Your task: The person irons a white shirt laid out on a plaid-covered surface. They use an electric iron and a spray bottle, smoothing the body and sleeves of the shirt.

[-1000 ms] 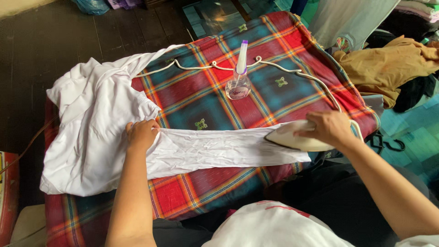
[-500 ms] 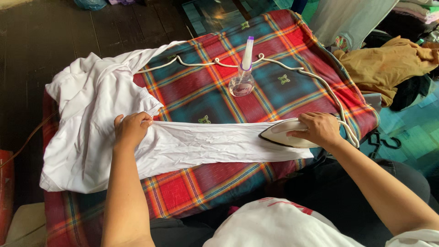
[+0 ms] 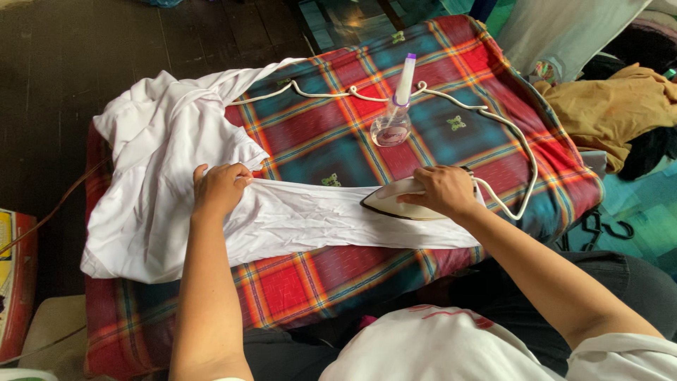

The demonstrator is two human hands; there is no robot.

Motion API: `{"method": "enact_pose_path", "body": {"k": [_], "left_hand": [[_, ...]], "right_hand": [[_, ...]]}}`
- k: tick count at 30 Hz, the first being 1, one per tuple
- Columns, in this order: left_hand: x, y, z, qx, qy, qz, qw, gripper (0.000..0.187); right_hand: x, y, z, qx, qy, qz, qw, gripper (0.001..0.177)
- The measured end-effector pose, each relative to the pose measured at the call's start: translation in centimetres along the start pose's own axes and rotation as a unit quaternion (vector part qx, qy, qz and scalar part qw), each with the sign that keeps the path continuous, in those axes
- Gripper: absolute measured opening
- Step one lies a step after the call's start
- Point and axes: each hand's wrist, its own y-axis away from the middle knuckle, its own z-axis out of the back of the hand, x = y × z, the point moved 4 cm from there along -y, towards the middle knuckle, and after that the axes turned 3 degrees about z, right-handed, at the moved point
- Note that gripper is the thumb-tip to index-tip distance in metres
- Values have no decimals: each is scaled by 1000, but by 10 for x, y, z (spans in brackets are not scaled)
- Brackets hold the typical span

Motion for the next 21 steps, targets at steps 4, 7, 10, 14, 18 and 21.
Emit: {"method": "enact_pose_path", "body": {"k": [4,7,10,14,18,21], "left_hand": [[-2,-2,2,-2,5,-3,1000,11],[-1,-2,2,1,5,2,1000,11],[1,-4,0,1,11,8,1000,12],[4,-6,-5,-6,11,2,1000,11],[8,-7,-10,-27,0,-15,1000,10],[9,-8,-15,-49,-7,-34,998,7]], "right_hand": [[24,-17,-6,-4,-19,17,1000,62],[41,-26,-9,-1,-43,1,999,61],[59,-37,-13,6,-42,-14,999,63],[81,-53,-19,16,-25,-17,999,68],[103,-72,-27,-5,-47,4,999,65],[121,-86,-36,-10,-50,20,998,66]]}}
